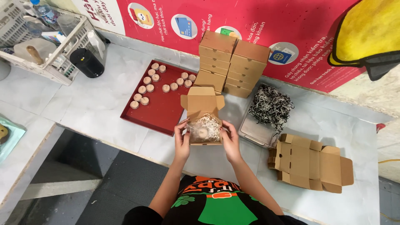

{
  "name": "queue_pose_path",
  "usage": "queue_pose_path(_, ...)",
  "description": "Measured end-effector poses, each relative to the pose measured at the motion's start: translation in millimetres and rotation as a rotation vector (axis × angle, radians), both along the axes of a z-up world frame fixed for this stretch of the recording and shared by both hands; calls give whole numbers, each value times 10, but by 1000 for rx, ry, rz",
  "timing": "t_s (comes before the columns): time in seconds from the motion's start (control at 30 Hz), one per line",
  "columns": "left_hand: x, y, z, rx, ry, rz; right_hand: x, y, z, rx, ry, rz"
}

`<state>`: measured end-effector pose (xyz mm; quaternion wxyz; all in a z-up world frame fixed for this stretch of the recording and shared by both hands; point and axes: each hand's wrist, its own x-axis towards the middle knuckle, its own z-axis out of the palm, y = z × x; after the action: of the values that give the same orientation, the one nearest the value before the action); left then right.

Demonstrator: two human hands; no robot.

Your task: Packaging small spherical candles into boxes with shredded paper filler.

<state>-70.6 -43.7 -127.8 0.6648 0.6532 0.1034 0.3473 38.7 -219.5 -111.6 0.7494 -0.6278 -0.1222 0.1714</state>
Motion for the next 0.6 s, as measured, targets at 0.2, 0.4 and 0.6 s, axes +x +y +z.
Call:
queue_pose_path(0.2, 179, -159, 681, -84, 20, -89, 66, -51, 770, -1, -121, -10)
queue_pose_path(0.4, 306, -144, 1113, 31, 113, -133, 360, -192, 611, 190, -96, -54)
queue_pose_path(0.6, 314, -56, 1365, 360, 187, -321, 350, -225, 1055, 353, 135, -55)
